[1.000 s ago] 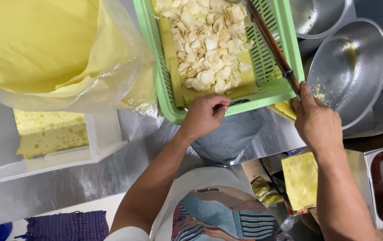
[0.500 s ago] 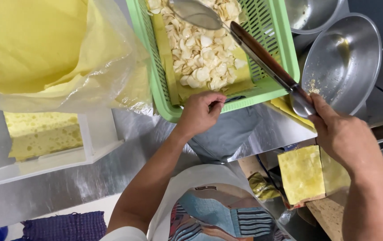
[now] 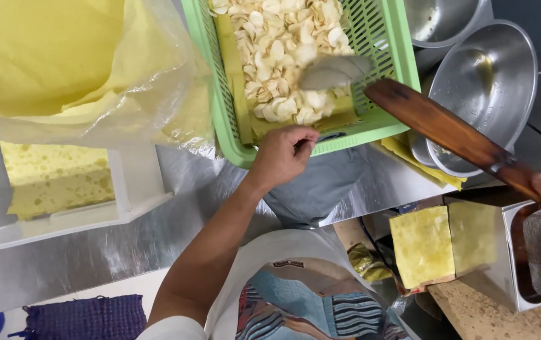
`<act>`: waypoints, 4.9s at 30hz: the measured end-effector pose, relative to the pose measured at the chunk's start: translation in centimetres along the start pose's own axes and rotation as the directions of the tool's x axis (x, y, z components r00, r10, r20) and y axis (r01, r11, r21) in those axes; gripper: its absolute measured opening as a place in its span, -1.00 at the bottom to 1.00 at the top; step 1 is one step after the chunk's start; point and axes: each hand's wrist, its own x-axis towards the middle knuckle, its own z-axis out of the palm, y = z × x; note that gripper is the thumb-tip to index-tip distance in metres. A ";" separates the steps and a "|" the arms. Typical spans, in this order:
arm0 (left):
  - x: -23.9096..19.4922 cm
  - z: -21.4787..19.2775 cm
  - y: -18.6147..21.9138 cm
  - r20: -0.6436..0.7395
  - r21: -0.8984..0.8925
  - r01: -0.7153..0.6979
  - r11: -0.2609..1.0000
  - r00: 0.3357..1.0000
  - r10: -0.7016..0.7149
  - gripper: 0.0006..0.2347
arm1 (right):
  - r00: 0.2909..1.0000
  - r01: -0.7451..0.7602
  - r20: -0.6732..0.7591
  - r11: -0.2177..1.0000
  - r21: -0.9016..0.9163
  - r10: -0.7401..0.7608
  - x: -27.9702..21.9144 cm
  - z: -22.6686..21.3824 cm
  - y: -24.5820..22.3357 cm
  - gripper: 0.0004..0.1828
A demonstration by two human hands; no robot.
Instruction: The person stirs a dark liquid in a deep fryer with a ladle, then transfers sliced white pieces from a metal strainer into a green basket. They then move white slices from a pink basket into a metal bowl on a scale, and place the empty pink basket under a shelf.
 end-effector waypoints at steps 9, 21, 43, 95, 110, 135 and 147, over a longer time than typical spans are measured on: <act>0.5 -0.9 2.0 0.084 0.023 0.007 1.000 0.996 -0.009 -0.86 | 0.985 0.121 -0.085 0.956 -0.269 -0.149 2.1 -0.5 -4.5 -0.40; 0.4 -0.8 1.5 0.070 0.060 -0.015 0.998 0.997 0.010 -0.87 | 0.992 -0.058 0.108 0.998 -0.036 0.062 3.7 -2.3 -8.7 -0.43; 0.3 -0.7 1.6 0.067 0.036 0.088 0.996 0.994 -0.090 -0.83 | 0.974 -0.181 0.150 0.980 0.079 0.168 10.6 2.2 -16.4 -0.40; 0.4 -1.0 1.8 0.079 0.017 0.058 0.998 0.995 -0.059 -0.86 | 0.983 -0.175 0.008 0.959 -0.224 0.181 9.5 1.4 -14.5 -0.46; 0.4 -1.0 2.2 0.067 0.026 0.043 0.999 0.997 -0.045 -0.87 | 0.949 -0.306 0.048 0.874 0.377 0.311 -2.6 0.4 -3.7 -0.56; 0.2 -0.9 2.0 0.065 0.047 0.056 0.997 0.996 -0.059 -0.85 | 0.966 -0.254 0.097 0.954 0.156 0.241 -1.2 -2.6 -8.3 -0.53; 0.2 -0.8 2.5 0.014 -0.010 0.179 0.984 0.984 -0.178 -0.85 | 0.928 -0.372 0.059 0.906 0.202 0.367 -2.0 -1.5 -9.2 -0.44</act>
